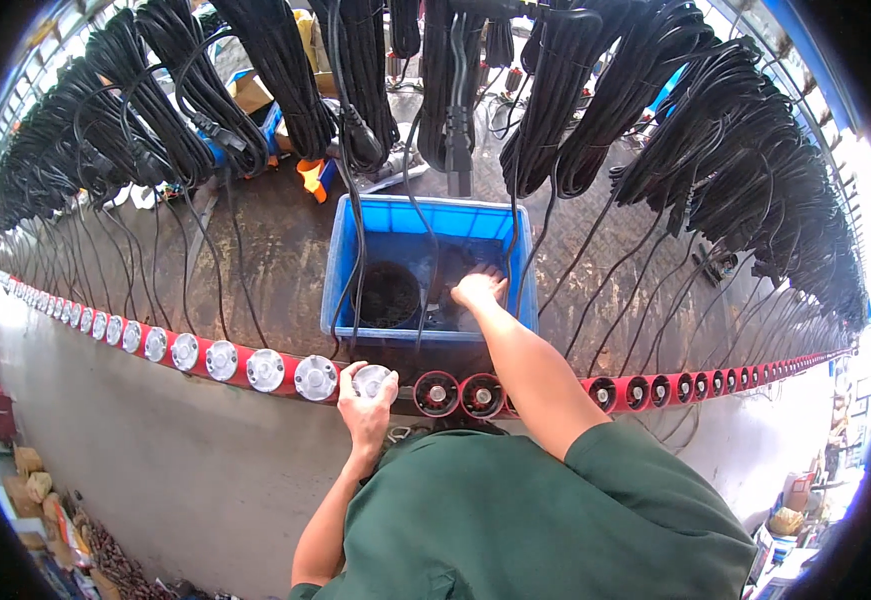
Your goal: The person picks up a component from a blue bin, fits it onto a red cylindrical pump base, and secures it by tapping it into place with a hammer.
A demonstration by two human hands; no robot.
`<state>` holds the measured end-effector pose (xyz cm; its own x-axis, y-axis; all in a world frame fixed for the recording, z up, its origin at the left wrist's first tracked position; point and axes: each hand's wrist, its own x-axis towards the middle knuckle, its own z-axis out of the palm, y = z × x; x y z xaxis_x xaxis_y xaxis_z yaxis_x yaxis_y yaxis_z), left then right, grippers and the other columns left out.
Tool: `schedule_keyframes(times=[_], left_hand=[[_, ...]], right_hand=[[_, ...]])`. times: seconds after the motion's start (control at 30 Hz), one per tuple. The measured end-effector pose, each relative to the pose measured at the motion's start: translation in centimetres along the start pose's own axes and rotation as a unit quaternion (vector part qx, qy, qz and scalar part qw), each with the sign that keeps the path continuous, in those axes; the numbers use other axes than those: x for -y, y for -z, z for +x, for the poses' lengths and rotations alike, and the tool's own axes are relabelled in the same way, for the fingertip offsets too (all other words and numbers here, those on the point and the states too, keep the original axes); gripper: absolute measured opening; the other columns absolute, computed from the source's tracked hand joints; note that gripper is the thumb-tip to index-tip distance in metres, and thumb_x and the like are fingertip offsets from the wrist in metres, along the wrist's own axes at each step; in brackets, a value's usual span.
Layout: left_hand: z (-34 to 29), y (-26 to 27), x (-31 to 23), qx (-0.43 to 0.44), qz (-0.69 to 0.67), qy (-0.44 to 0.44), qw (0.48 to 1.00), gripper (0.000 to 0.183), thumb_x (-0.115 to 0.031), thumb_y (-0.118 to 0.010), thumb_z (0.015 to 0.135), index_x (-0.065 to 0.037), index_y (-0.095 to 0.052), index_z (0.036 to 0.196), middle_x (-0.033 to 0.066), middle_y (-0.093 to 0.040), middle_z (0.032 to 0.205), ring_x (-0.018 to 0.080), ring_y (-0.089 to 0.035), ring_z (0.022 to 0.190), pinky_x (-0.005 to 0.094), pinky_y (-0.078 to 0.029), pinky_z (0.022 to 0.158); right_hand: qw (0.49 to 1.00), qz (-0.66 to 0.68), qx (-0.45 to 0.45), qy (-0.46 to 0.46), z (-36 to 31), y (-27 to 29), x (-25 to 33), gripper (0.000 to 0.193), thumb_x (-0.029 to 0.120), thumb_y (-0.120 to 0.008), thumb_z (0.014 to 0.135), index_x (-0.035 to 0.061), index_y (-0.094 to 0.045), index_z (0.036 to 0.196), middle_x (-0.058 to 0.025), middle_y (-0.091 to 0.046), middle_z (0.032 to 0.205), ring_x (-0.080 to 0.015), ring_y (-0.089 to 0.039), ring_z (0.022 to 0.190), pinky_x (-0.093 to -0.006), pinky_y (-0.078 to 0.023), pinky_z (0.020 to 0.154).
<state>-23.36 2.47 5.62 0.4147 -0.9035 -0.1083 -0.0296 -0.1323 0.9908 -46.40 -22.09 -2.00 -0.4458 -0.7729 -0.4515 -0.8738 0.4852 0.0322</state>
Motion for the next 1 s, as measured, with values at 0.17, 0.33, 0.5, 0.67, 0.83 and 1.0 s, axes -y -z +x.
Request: schedule_keyframes(times=[0.17,0.33,0.5,0.67,0.83,1.0], left_hand=[[0.3,0.3,-0.2,0.01,0.039,-0.015,0.999,0.051,-0.019,-0.092,0.087,0.002,-0.066,0.125,0.0139,-0.077,0.106,0.0191,-0.074,0.092,0.0337,-0.06,0.084],[0.2,1.1,0.4,0.045,-0.021,0.007,0.999,0.06,-0.022,-0.093,0.087,0.004,-0.063,0.132,0.0181,-0.076,0.112,0.0241,-0.075,0.098,0.0372,-0.06,0.09],[-0.1,2.5,2.4,0.061,0.075,-0.186,0.978,0.095,-0.029,-0.102,0.073,0.001,-0.052,0.148,0.0219,-0.062,0.14,0.0381,-0.062,0.13,0.0464,-0.05,0.112],[0.3,2.1,5.0,0.037,0.057,-0.211,0.975,0.094,-0.026,-0.102,0.069,-0.003,-0.054,0.146,0.0193,-0.063,0.139,0.0391,-0.064,0.126,0.0475,-0.052,0.109],[1.0,1.3,6.5,0.022,-0.019,-0.251,0.967,0.095,-0.027,-0.102,0.068,-0.004,-0.052,0.147,0.0185,-0.064,0.138,0.0382,-0.067,0.121,0.0489,-0.055,0.104],[1.6,1.3,6.6,0.006,-0.014,-0.271,0.962,0.087,-0.028,-0.103,0.066,-0.01,-0.056,0.136,0.0178,-0.067,0.13,0.0385,-0.069,0.115,0.0488,-0.057,0.098]], right_hand=[[0.993,-0.1,-0.016,0.057,0.4,0.2,0.1,0.079,0.064,-0.069,0.096,0.001,-0.069,0.144,-0.0238,-0.057,0.157,-0.0457,-0.051,0.146,-0.0615,-0.043,0.114],[0.981,-0.044,-0.103,0.158,1.0,0.4,-1.4,0.037,0.033,-0.071,0.091,0.0026,-0.084,0.107,-0.026,-0.08,0.116,-0.0428,-0.076,0.11,-0.0506,-0.061,0.084],[0.902,0.41,-0.006,0.137,-9.6,6.0,-3.6,0.032,0.018,-0.069,0.087,0.0012,-0.065,0.114,-0.0101,-0.057,0.078,-0.0195,-0.059,0.069,-0.0407,-0.054,0.064],[0.843,0.008,-0.08,0.532,-23.7,11.6,-5.8,0.033,0.021,-0.078,0.082,0.0103,-0.066,0.11,-0.0089,-0.062,0.089,-0.0273,-0.067,0.077,-0.0402,-0.054,0.067],[0.71,-0.315,-0.096,0.622,-23.3,13.2,-2.3,0.033,0.019,-0.079,0.072,0.0069,-0.062,0.097,-0.0093,-0.057,0.091,-0.0274,-0.062,0.084,-0.0369,-0.048,0.069],[0.649,-0.443,-0.021,0.618,-21.7,14.8,0.3,0.046,0.02,-0.083,0.065,0.0075,-0.061,0.102,-0.0074,-0.056,0.098,-0.0244,-0.059,0.094,-0.0374,-0.046,0.074]])
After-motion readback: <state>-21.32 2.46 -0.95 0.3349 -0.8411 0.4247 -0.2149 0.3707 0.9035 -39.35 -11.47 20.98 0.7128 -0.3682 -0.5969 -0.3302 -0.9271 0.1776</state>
